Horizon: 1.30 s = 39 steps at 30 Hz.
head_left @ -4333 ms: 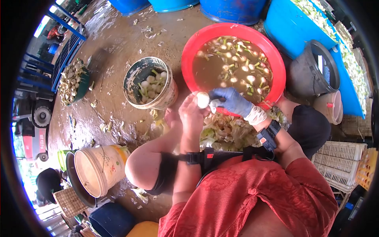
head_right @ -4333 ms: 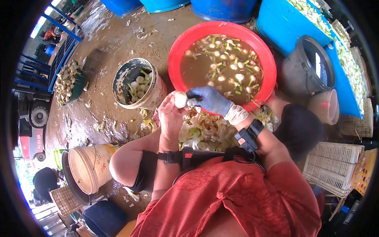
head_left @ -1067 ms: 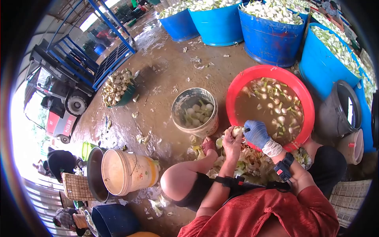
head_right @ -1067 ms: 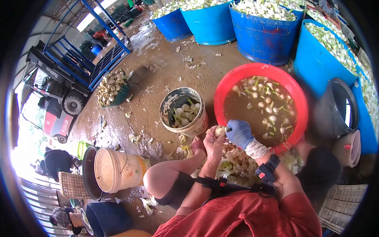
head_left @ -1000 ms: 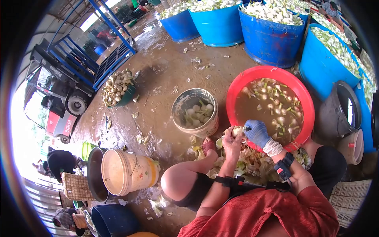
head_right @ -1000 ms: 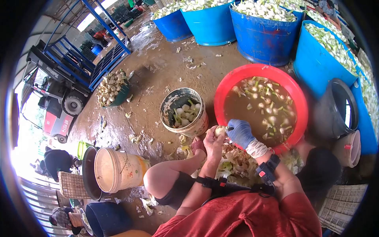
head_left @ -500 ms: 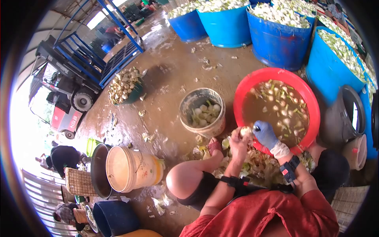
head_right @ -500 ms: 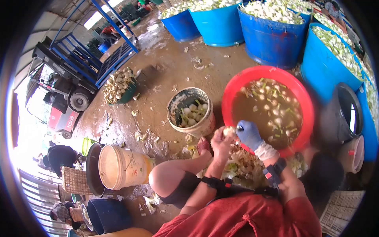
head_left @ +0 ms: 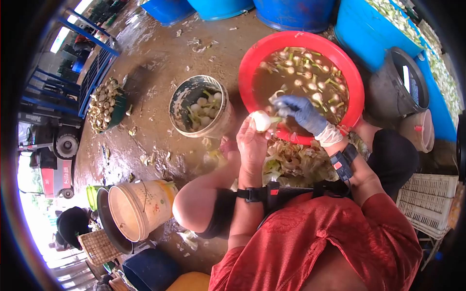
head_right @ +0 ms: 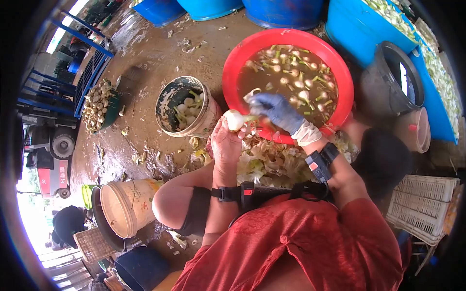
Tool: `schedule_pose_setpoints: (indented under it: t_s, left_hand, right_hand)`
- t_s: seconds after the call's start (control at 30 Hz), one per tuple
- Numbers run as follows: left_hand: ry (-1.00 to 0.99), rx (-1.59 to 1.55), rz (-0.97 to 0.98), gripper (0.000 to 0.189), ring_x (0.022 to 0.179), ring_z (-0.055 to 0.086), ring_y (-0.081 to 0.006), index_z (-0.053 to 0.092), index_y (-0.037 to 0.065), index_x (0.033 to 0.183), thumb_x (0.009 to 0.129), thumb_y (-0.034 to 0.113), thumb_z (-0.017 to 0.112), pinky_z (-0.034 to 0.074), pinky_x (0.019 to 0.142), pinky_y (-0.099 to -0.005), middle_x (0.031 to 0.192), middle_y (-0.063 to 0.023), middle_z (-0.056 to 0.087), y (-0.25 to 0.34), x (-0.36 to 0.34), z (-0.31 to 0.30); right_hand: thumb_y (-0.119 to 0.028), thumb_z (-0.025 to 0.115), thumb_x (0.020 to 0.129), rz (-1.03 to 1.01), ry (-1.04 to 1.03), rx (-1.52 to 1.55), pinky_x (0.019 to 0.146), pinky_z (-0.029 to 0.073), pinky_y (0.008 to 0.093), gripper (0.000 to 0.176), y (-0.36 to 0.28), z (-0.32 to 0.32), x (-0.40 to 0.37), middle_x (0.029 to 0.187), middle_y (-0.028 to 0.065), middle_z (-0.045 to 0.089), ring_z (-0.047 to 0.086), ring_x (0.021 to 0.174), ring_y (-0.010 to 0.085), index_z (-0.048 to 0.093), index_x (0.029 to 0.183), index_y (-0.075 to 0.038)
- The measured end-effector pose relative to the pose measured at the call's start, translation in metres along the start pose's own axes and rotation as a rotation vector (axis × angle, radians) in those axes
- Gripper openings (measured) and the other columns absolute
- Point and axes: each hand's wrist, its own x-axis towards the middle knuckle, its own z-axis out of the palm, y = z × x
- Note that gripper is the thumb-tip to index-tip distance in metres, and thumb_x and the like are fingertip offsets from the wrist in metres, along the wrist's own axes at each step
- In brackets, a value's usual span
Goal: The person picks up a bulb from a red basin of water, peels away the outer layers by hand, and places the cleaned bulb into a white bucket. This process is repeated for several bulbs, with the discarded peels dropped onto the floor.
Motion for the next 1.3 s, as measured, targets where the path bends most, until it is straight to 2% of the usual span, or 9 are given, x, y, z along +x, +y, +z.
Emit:
schedule_pose_setpoints:
  t_s: [0.23, 0.67, 0.73, 0.77, 0.8, 1.03, 1.13, 1.2, 1.3]
  left_hand:
    - [0.242, 0.351, 0.003, 0.032, 0.059, 0.056, -0.0137, 0.056, -0.004, 0.104, 0.095, 0.026, 0.048, 0.043, 0.050, -0.0233, 0.081, -0.0085, 0.059, -0.009, -0.003, 0.010]
    - [0.207, 0.608, -0.031, 0.041, 0.071, 0.058, -0.0131, 0.057, -0.003, 0.111, 0.074, 0.014, 0.062, 0.047, 0.058, -0.0230, 0.088, -0.0084, 0.061, -0.018, -0.006, -0.001]
    - [0.138, 0.540, -0.029, 0.042, 0.074, 0.061, -0.0179, 0.056, -0.003, 0.113, 0.075, 0.015, 0.059, 0.050, 0.062, -0.0275, 0.088, -0.0092, 0.061, -0.013, -0.006, -0.001]
    - [0.194, 0.451, -0.084, 0.039, 0.075, 0.061, -0.0189, 0.056, -0.002, 0.112, 0.078, 0.017, 0.058, 0.051, 0.061, -0.0286, 0.088, -0.0094, 0.062, -0.011, -0.006, 0.006]
    - [0.248, 0.361, -0.139, 0.037, 0.075, 0.062, -0.0199, 0.056, -0.001, 0.111, 0.081, 0.019, 0.057, 0.052, 0.060, -0.0297, 0.087, -0.0096, 0.062, -0.010, -0.005, 0.012]
    - [0.203, 0.351, -0.243, 0.020, 0.068, 0.061, -0.0174, 0.059, 0.000, 0.098, 0.083, 0.012, 0.062, 0.051, 0.051, -0.0294, 0.086, -0.0091, 0.063, -0.018, -0.002, -0.002]
    - [0.166, 0.147, -0.170, 0.021, 0.075, 0.062, -0.0217, 0.059, 0.001, 0.096, 0.078, 0.011, 0.063, 0.052, 0.057, -0.0326, 0.086, -0.0114, 0.062, -0.014, -0.002, 0.002]
    - [0.122, 0.013, -0.229, 0.021, 0.084, 0.062, -0.0272, 0.059, 0.003, 0.093, 0.075, 0.013, 0.063, 0.053, 0.063, -0.0371, 0.088, -0.0139, 0.062, -0.015, 0.001, -0.018]
    - [0.186, -0.020, -0.305, 0.023, 0.091, 0.061, -0.0311, 0.060, 0.003, 0.089, 0.079, 0.024, 0.059, 0.053, 0.067, -0.0388, 0.094, -0.0176, 0.063, -0.015, 0.003, -0.032]
  right_hand:
    - [-0.015, 0.065, 0.075, -0.114, -0.130, -0.570, 0.063, 0.048, 0.0389, 0.014, 0.016, 0.016, -0.004, 0.075, 0.0160, 0.062, 0.059, 0.066, 0.0342, 0.066, 0.085, -0.004]
    - [-0.010, 0.057, 0.080, -0.107, -0.316, -0.647, 0.065, 0.050, 0.0374, 0.010, 0.057, -0.002, -0.013, 0.079, 0.0132, 0.063, 0.062, 0.071, 0.0302, 0.064, 0.085, -0.005]
    - [-0.009, 0.057, 0.080, -0.429, -0.253, -0.753, 0.068, 0.051, 0.0334, 0.014, 0.058, -0.005, -0.016, 0.084, 0.0104, 0.063, 0.062, 0.075, 0.0275, 0.064, 0.092, -0.005]
    - [-0.010, 0.058, 0.080, 0.195, -0.160, -0.199, 0.072, 0.051, 0.0335, 0.018, 0.054, 0.000, -0.020, 0.086, 0.0107, 0.062, 0.061, 0.079, 0.0278, 0.064, 0.096, -0.005]
    - [-0.010, 0.058, 0.080, 0.198, -0.159, -0.199, 0.072, 0.051, 0.0335, 0.018, 0.053, 0.002, -0.022, 0.086, 0.0107, 0.062, 0.061, 0.079, 0.0278, 0.064, 0.096, -0.005]
    - [-0.012, 0.058, 0.082, -0.436, -0.240, -0.725, 0.066, 0.052, 0.0335, 0.018, 0.057, -0.004, -0.024, 0.091, 0.0121, 0.061, 0.062, 0.076, 0.0257, 0.062, 0.097, -0.003]
    - [-0.013, 0.053, 0.086, -0.223, 0.064, -0.129, 0.064, 0.053, 0.0333, 0.016, 0.068, -0.009, -0.025, 0.090, 0.0091, 0.062, 0.061, 0.073, 0.0200, 0.061, 0.097, -0.004]
    - [-0.015, 0.049, 0.089, 0.529, 0.265, 1.063, 0.062, 0.053, 0.0325, 0.018, 0.074, -0.027, -0.014, 0.089, 0.0075, 0.061, 0.060, 0.072, 0.0159, 0.058, 0.100, -0.003]
    - [-0.020, 0.055, 0.089, 0.299, 0.080, 1.111, 0.067, 0.053, 0.0313, 0.031, 0.053, -0.049, -0.015, 0.104, 0.0114, 0.060, 0.061, 0.083, 0.0194, 0.052, 0.112, 0.000]
